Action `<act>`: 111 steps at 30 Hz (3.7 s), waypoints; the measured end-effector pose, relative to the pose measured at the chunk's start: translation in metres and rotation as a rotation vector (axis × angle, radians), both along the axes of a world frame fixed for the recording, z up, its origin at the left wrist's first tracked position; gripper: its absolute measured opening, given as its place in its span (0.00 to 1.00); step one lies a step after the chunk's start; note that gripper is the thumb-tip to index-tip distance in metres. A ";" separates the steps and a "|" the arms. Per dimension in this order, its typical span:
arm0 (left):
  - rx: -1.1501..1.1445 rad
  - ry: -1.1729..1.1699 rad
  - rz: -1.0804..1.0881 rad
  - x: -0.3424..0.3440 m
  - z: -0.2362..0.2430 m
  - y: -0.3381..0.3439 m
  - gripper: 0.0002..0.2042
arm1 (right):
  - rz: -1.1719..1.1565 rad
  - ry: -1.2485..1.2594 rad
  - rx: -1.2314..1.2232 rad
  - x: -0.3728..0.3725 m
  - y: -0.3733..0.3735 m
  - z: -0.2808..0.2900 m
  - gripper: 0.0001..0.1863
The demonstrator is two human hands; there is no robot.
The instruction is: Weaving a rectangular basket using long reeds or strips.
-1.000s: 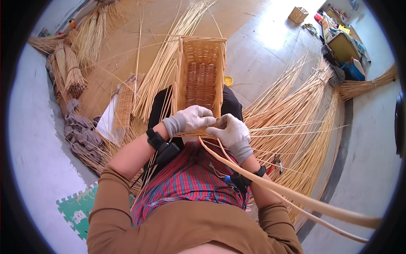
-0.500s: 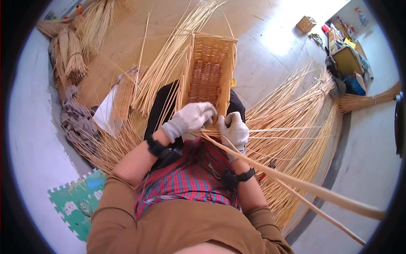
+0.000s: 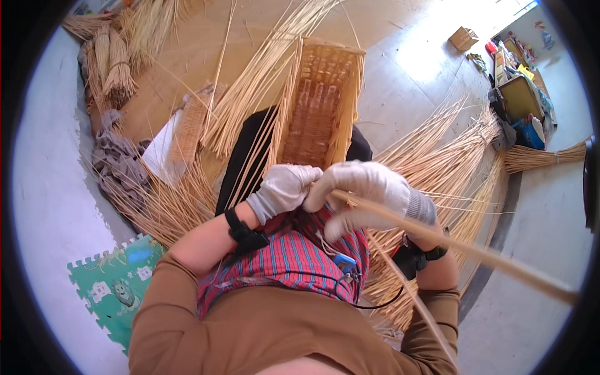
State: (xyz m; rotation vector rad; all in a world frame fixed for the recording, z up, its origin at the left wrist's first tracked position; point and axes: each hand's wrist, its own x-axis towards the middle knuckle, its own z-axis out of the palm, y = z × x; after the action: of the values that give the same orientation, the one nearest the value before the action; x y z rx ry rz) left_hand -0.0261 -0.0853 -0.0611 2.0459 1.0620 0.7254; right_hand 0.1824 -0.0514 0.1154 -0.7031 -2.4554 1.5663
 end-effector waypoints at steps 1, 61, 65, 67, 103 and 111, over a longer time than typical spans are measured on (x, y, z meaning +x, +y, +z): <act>0.073 -0.068 0.072 0.002 -0.005 -0.004 0.10 | -0.082 0.038 0.164 0.008 0.003 -0.004 0.15; 0.267 -0.166 -0.350 0.018 -0.007 0.036 0.07 | -0.837 0.201 -0.332 0.051 0.219 -0.114 0.13; 0.246 -0.176 -0.409 0.024 -0.007 0.045 0.07 | -0.852 0.251 0.064 0.044 0.220 -0.142 0.09; 0.209 -0.179 -0.420 0.022 -0.010 0.050 0.07 | -0.866 0.179 0.323 0.030 0.202 -0.148 0.11; 0.497 0.051 -0.036 0.023 -0.004 0.008 0.04 | -0.057 -0.392 1.115 0.035 0.068 -0.092 0.21; 0.206 -0.201 -0.134 0.020 0.000 0.014 0.03 | -0.196 -0.384 1.061 0.045 0.055 -0.108 0.15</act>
State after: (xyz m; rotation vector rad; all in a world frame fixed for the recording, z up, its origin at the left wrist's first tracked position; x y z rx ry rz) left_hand -0.0058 -0.0713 -0.0612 2.1389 0.7558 0.9804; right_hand 0.2276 0.0035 0.0074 -0.9908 -2.8148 -0.0634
